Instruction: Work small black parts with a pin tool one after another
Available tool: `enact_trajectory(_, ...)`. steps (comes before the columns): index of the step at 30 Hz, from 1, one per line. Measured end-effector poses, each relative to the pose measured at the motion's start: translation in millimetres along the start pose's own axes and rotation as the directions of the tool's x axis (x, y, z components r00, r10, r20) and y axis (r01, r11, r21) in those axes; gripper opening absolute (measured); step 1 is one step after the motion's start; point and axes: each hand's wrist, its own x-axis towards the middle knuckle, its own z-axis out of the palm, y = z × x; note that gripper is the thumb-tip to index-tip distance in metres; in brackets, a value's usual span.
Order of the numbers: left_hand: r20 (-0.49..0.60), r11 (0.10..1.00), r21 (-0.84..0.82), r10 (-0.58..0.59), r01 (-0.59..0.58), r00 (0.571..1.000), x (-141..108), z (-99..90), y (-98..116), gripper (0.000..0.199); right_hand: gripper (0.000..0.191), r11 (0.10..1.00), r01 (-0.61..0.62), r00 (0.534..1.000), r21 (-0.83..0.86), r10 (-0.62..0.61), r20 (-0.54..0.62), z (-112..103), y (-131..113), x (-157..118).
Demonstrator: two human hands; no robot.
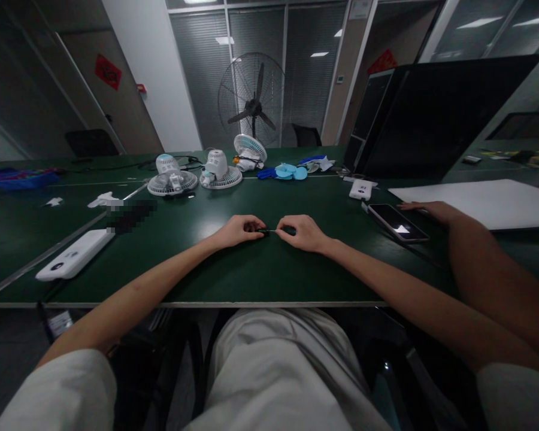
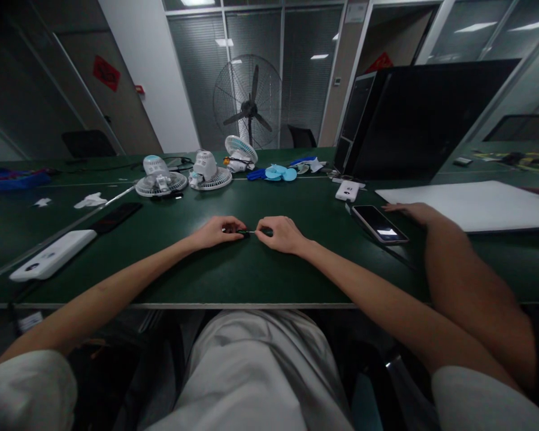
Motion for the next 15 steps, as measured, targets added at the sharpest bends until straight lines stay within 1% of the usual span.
enact_trajectory(5,-0.031,0.999,0.034,0.028,-0.027,0.999,1.3,1.4,1.5,0.036,0.012,1.0,0.0,1.0,-0.015,0.001,0.025,-3.0,-0.6,-0.3)
enact_trajectory(9,-0.012,0.999,0.016,0.04,-0.04,0.999,1.3,1.6,1.5,0.035,0.012,1.0,0.001,0.999,-0.031,0.0,0.038,-4.3,-0.9,0.0)
enact_trajectory(15,0.005,0.998,-0.008,0.058,-0.058,0.998,2.3,4.6,2.5,0.034,0.011,0.999,0.002,1.0,-0.043,-0.001,0.03,-0.7,-2.0,0.1)
